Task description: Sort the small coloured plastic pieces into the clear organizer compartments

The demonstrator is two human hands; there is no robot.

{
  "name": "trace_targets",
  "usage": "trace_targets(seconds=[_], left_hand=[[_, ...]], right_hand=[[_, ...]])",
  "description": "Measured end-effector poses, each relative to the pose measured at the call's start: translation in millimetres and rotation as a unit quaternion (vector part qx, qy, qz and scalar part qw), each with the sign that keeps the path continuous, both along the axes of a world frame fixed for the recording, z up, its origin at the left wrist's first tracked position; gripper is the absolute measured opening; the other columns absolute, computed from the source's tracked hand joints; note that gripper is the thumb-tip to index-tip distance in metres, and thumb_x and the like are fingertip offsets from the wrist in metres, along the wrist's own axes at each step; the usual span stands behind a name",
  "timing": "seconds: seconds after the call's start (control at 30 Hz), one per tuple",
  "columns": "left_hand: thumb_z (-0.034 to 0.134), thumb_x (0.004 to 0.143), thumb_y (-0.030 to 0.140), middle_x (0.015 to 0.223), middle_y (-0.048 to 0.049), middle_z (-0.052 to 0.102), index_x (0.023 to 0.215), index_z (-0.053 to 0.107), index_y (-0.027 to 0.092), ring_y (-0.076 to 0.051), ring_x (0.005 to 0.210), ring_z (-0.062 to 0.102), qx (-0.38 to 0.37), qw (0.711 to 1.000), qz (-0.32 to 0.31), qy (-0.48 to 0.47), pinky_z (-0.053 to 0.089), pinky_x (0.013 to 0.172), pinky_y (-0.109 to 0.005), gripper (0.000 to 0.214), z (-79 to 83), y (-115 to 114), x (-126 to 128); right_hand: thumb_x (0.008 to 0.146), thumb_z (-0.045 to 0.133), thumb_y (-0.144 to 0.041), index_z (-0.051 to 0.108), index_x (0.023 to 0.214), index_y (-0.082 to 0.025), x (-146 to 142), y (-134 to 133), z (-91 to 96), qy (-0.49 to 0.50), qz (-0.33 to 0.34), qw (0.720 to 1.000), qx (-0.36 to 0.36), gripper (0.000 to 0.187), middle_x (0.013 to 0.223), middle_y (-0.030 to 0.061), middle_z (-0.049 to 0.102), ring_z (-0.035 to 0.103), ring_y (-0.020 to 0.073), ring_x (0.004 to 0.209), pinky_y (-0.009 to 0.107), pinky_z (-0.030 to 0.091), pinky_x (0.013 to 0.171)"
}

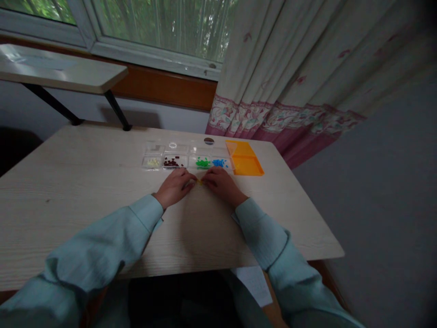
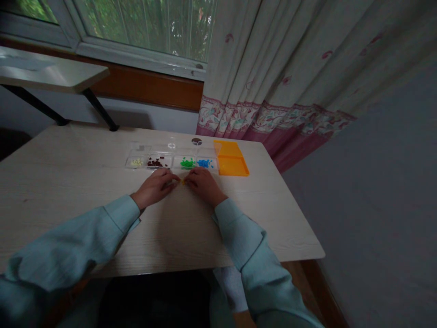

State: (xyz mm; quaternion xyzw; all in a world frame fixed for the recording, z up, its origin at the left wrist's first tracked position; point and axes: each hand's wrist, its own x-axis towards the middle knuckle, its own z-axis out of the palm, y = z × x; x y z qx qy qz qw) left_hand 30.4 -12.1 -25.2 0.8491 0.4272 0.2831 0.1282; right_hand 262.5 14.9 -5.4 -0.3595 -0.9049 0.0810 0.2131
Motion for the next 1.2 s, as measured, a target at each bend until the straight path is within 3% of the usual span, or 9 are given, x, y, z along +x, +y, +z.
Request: trace_targets(seconds=[0.27, 0.57, 0.83, 1.03, 1.2], left_hand=[[0.052, 0.093, 0.03, 0.098, -0.0076, 0.057, 0.11, 0.063, 0.02, -0.022, 0.097, 0.054, -0.001, 1.0, 0.006, -0.005, 0.045, 0.088, -0.035, 0.023, 1.7, -1.2, 0.5], [0.053, 0.091, 0.025, 0.097, -0.0071, 0.057, 0.118, 0.062, 0.022, -0.022, 0.096, 0.054, -0.006, 1.0, -0.002, -0.013, 0.045, 0.087, -0.036, 0.029, -0.7, -0.4, 0.3], [0.054, 0.093, 0.028, 0.094, -0.0065, 0.058, 0.11, 0.066, 0.02, -0.021, 0.094, 0.055, -0.007, 0.999, -0.007, -0.033, 0.045, 0.085, -0.034, 0.023, 0.1, -0.1, 1.1], [0.053, 0.093, 0.028, 0.092, -0.0065, 0.059, 0.097, 0.067, 0.019, -0.02, 0.091, 0.055, -0.011, 0.999, -0.004, -0.04, 0.045, 0.082, -0.034, 0.017, 1.7, 0.6, 1.6], [0.047, 0.097, 0.032, 0.086, -0.0064, 0.058, 0.092, 0.064, 0.017, -0.019, 0.085, 0.054, -0.007, 0.996, 0.01, -0.084, 0.044, 0.077, -0.032, 0.023, 1.6, 2.6, 2.5]], right_hand=[[0.086, 0.065, -0.016, 0.072, 0.088, -0.019, -2.9, -1.4, -3.2, 0.032, -0.013, 0.999, -0.018, 0.008, 0.094, 0.0083, 0.066, 0.059, 0.0217, 0.095, 0.038, 0.046, 0.089], [0.086, 0.065, -0.017, 0.074, 0.086, -0.021, -1.2, -1.2, -1.6, 0.076, -0.025, 0.994, -0.074, 0.01, 0.09, 0.0059, 0.068, 0.062, 0.02, 0.091, 0.037, 0.048, 0.086], [0.084, 0.064, -0.014, 0.074, 0.087, -0.021, -6.0, -5.5, -0.1, 0.125, -0.017, 0.986, -0.106, 0.012, 0.092, 0.0053, 0.067, 0.062, 0.0188, 0.092, 0.035, 0.049, 0.084], [0.087, 0.063, -0.018, 0.074, 0.09, -0.022, -6.4, -5.1, -1.9, 0.124, -0.02, 0.987, -0.104, 0.012, 0.094, 0.0059, 0.068, 0.062, 0.0196, 0.095, 0.036, 0.05, 0.086], [0.091, 0.06, -0.025, 0.071, 0.107, -0.023, -8.8, -8.9, 0.8, 0.118, 0.004, 0.99, -0.076, 0.019, 0.102, 0.0069, 0.07, 0.062, 0.0212, 0.101, 0.039, 0.048, 0.092]])
